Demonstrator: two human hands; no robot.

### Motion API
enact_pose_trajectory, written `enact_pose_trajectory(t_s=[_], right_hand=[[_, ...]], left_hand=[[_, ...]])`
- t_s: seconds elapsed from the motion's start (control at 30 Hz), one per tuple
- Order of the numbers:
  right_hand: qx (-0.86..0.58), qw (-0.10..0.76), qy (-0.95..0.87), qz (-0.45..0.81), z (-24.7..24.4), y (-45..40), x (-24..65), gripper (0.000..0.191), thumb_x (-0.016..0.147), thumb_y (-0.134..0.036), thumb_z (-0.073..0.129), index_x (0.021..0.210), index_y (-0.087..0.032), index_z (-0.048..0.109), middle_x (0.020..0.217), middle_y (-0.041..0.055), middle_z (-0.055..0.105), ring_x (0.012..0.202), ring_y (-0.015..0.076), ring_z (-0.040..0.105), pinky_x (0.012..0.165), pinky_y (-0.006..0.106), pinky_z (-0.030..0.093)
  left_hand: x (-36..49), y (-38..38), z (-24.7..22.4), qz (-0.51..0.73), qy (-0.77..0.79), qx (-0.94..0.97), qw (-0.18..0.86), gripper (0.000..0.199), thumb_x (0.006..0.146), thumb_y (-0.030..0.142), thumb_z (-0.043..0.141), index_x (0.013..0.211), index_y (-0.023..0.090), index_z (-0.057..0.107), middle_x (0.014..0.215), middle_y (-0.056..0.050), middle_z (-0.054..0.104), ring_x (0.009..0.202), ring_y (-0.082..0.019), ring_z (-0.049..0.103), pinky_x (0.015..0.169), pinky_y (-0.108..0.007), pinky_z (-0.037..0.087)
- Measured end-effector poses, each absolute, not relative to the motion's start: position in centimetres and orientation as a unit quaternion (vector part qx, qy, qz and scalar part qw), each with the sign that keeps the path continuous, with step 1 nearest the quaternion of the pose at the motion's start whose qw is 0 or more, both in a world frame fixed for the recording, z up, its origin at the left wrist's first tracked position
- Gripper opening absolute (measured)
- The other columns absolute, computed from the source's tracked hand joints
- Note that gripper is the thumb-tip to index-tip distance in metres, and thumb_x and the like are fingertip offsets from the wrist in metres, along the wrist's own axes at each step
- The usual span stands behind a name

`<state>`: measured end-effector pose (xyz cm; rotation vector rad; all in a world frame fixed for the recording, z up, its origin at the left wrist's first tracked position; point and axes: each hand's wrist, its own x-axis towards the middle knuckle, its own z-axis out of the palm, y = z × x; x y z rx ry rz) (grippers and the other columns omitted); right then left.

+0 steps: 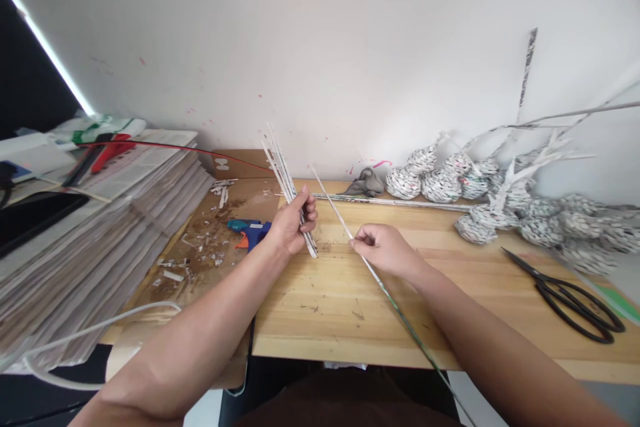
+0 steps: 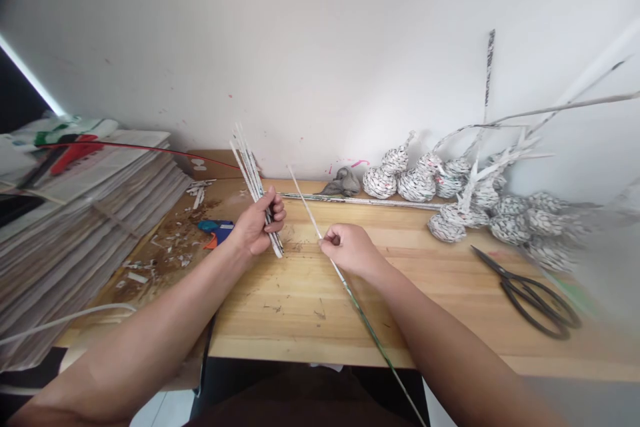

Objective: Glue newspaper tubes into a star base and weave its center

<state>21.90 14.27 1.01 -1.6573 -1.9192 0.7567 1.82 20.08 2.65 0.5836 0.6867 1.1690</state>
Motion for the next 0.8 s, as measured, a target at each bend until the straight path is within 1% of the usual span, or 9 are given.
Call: enact_pose_trajectory(t_s=[0.07,0.13,0.2,0.3,0.37,0.47,0.57,0.7,0.8], right_hand=[[-0.57,0.301,-0.677,0.355,1.1,14.3,21.8,0.026,0.082,-0.042,0.058,0.074,-0.018,0.062,0.064,0.0003,0.062,0.055,0.0114,0.05,0.053,0.024,0.036],[-0.534,0.343,-0.652,0.416,1.1,14.3,21.6,0.027,0.083,-0.044,0.059,0.079,-0.017,0.061,0.066,0.0001,0.062,0.056,0.0109,0.051,0.053,0.023,0.038],[-0.508,0.37,-0.638,0.445,1.1,14.3,21.4,0.028,0.082,-0.045,0.062,0.079,-0.017,0.059,0.067,-0.0002,0.062,0.058,0.0105,0.053,0.054,0.022,0.04],[-0.488,0.386,-0.625,0.471,0.8,14.2,20.8,0.029,0.081,-0.045,0.065,0.078,-0.017,0.059,0.066,-0.0011,0.06,0.056,0.0086,0.05,0.052,0.021,0.038],[-0.486,0.386,-0.608,0.496,0.6,14.1,20.5,0.03,0.081,-0.046,0.065,0.079,-0.017,0.059,0.064,-0.002,0.059,0.05,0.007,0.046,0.047,0.02,0.035],[-0.486,0.381,-0.578,0.534,0.7,13.9,20.2,0.032,0.081,-0.049,0.064,0.08,-0.017,0.058,0.061,-0.0029,0.058,0.044,0.0056,0.042,0.042,0.02,0.031],[-0.473,0.38,-0.571,0.553,1.0,13.6,20.1,0.035,0.083,-0.052,0.061,0.082,-0.017,0.058,0.062,-0.0022,0.058,0.045,0.0066,0.046,0.043,0.02,0.032],[-0.473,0.355,-0.58,0.561,1.0,13.4,20.0,0.035,0.082,-0.051,0.062,0.081,-0.017,0.059,0.06,-0.0017,0.059,0.045,0.0069,0.047,0.043,0.02,0.032],[-0.48,0.355,-0.583,0.551,0.7,13.4,19.8,0.034,0.082,-0.05,0.063,0.08,-0.017,0.058,0.06,-0.0015,0.06,0.044,0.0068,0.046,0.041,0.02,0.031]], left_hand=[[1.9,20.2,2.5,0.55,0.321,0.258,0.727,0.03,0.074,0.032,0.074,0.07,0.011,0.053,0.065,0.002,0.046,0.049,-0.003,0.044,0.03,-0.011,0.02],[2.0,20.3,2.3,0.573,0.332,0.256,0.705,0.021,0.072,0.021,0.075,0.078,0.01,0.059,0.068,0.001,0.05,0.052,-0.004,0.047,0.031,-0.01,0.022],[2.2,20.2,2.1,0.58,0.334,0.258,0.697,0.025,0.068,0.012,0.076,0.089,0.01,0.064,0.071,0.001,0.051,0.055,-0.003,0.049,0.033,-0.009,0.024],[2.5,20.0,1.8,0.561,0.316,0.265,0.718,0.031,0.068,0.019,0.079,0.094,0.009,0.067,0.075,-0.001,0.055,0.059,-0.004,0.051,0.036,-0.009,0.026],[2.8,19.9,1.7,0.547,0.303,0.274,0.731,0.033,0.066,0.024,0.081,0.093,0.009,0.068,0.076,-0.002,0.056,0.061,-0.004,0.053,0.036,-0.009,0.026],[2.9,19.8,1.6,0.528,0.296,0.29,0.741,0.03,0.065,0.025,0.081,0.087,0.009,0.068,0.076,-0.003,0.059,0.06,-0.004,0.053,0.036,-0.01,0.026],[2.6,20.2,1.4,0.53,0.301,0.281,0.741,0.025,0.071,0.027,0.078,0.087,0.011,0.066,0.078,-0.004,0.062,0.059,-0.006,0.055,0.038,-0.011,0.03],[2.1,20.7,1.5,0.553,0.297,0.246,0.738,0.019,0.081,0.028,0.068,0.094,0.015,0.063,0.082,-0.004,0.065,0.061,-0.009,0.06,0.045,-0.016,0.043],[2.0,20.5,1.9,0.542,0.266,0.229,0.764,0.019,0.085,0.029,0.063,0.098,0.016,0.062,0.085,-0.004,0.065,0.07,-0.013,0.064,0.064,-0.027,0.056]])
